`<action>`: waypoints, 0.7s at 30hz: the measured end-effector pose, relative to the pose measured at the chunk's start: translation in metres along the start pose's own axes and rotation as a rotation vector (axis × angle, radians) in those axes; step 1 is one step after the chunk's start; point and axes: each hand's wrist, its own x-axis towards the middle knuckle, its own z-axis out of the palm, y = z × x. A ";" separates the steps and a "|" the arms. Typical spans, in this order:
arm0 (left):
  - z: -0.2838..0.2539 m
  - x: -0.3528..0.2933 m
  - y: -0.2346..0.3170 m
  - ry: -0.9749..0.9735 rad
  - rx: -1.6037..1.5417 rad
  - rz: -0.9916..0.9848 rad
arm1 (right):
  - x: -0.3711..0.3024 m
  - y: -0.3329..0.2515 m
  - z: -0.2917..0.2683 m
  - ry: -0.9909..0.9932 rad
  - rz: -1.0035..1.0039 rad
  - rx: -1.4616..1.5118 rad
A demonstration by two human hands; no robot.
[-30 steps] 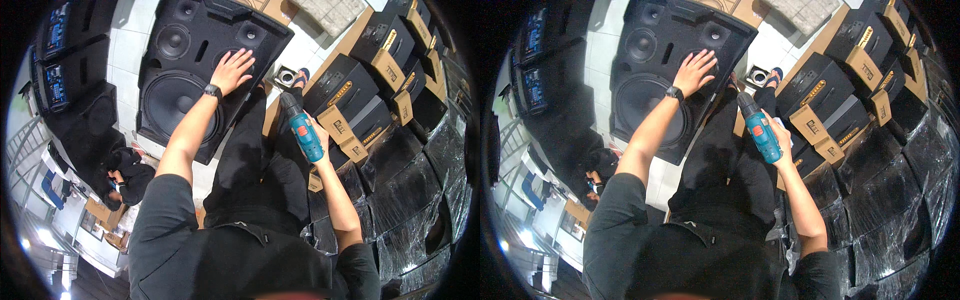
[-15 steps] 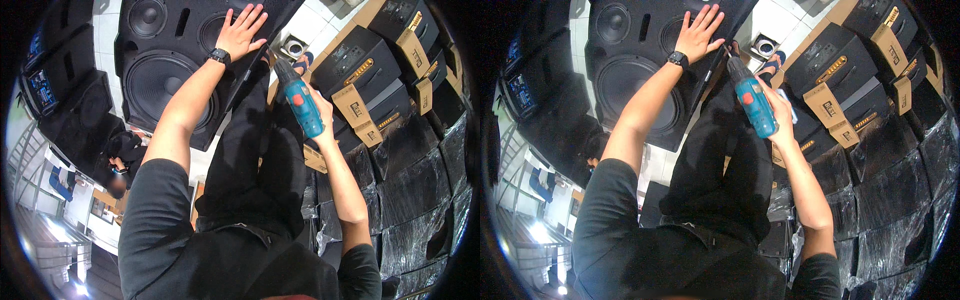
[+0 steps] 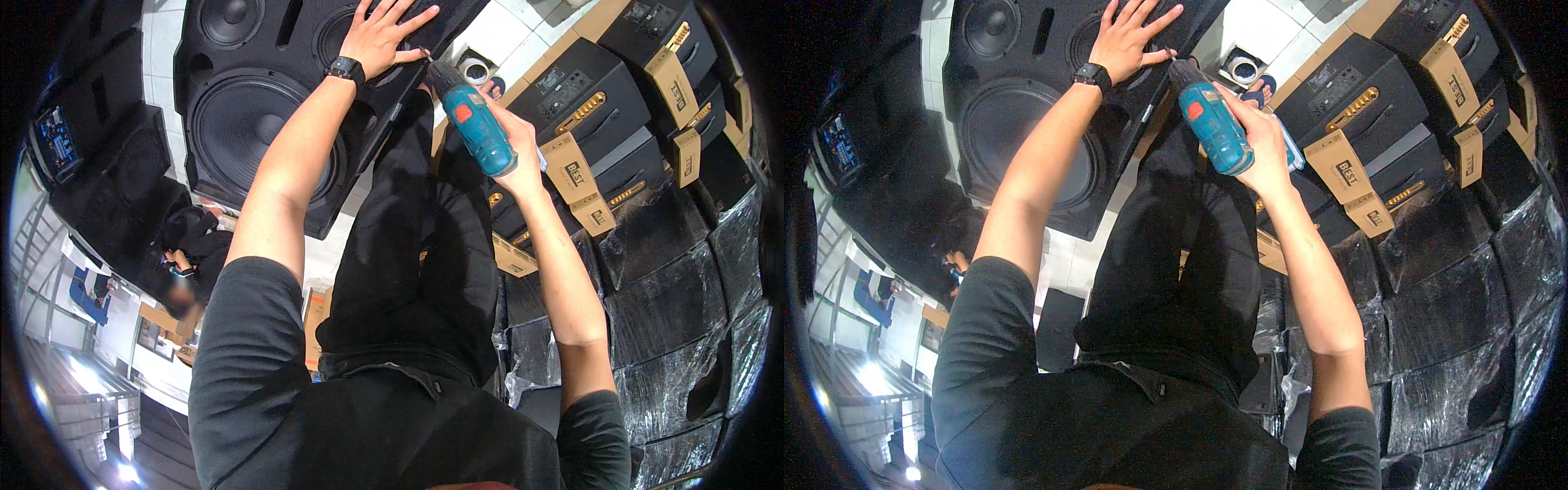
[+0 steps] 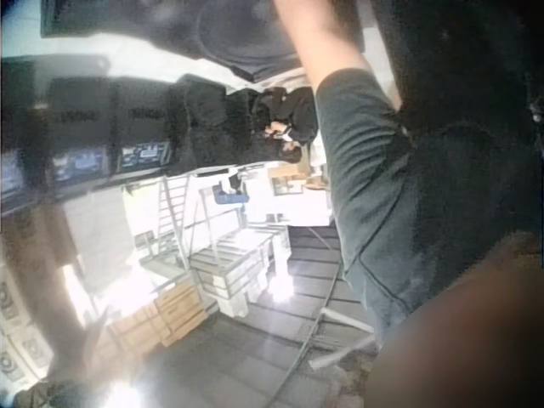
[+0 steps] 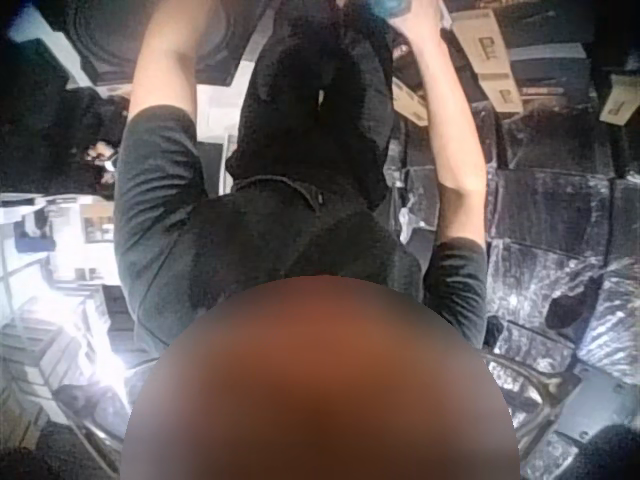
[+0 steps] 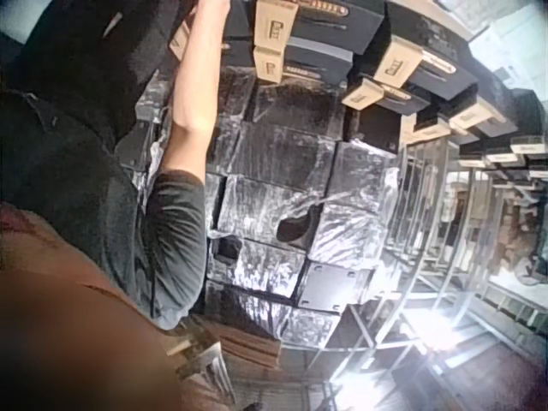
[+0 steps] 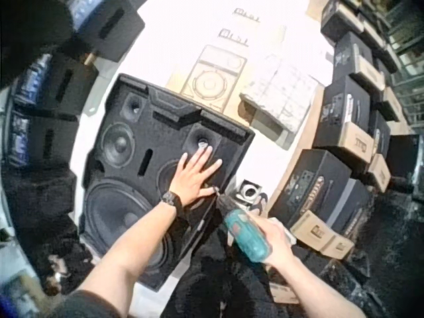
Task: The person uses a cordless drill to fasten screws into a large speaker cabinet, securing the speaker drivers in place. They repeatedly position screws and drive them into multiple locations around the speaker cones.
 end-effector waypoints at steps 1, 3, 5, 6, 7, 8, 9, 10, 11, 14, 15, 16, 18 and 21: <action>0.000 0.000 -0.001 0.005 -0.012 0.004 | 0.002 -0.001 0.000 -0.010 -0.004 -0.001; 0.001 0.000 -0.002 0.010 -0.024 0.007 | 0.005 -0.003 0.002 -0.018 0.004 -0.020; 0.000 0.000 -0.002 0.010 -0.023 0.005 | 0.008 -0.007 0.005 -0.014 0.007 -0.040; 0.000 0.000 -0.002 0.011 -0.034 0.001 | 0.010 -0.010 0.007 -0.005 0.009 -0.049; -0.001 0.000 -0.001 0.014 -0.046 -0.002 | 0.011 -0.012 0.008 0.004 0.010 -0.060; -0.001 0.000 -0.001 0.016 -0.056 -0.005 | 0.013 -0.014 0.010 0.011 0.016 -0.053; -0.002 0.001 0.000 0.009 -0.051 -0.011 | 0.014 -0.017 0.011 0.018 0.023 -0.046; -0.003 0.001 0.000 0.002 -0.045 -0.017 | 0.015 -0.020 0.013 0.026 0.031 -0.038; -0.003 0.002 0.001 -0.006 -0.039 -0.023 | 0.016 -0.022 0.013 0.015 0.049 -0.042; -0.005 0.003 0.002 -0.011 -0.052 -0.034 | 0.017 -0.030 0.015 -0.007 0.101 -0.057; -0.006 0.003 0.003 -0.012 -0.047 -0.036 | 0.018 -0.032 0.017 -0.008 0.119 -0.064; -0.006 0.004 0.003 -0.014 -0.042 -0.038 | 0.018 -0.035 0.018 -0.004 0.115 -0.067; -0.007 0.004 0.003 -0.013 -0.038 -0.039 | 0.019 -0.038 0.020 -0.015 0.168 -0.091; -0.007 0.004 0.003 -0.004 -0.044 -0.035 | 0.021 -0.042 0.023 -0.002 0.171 -0.075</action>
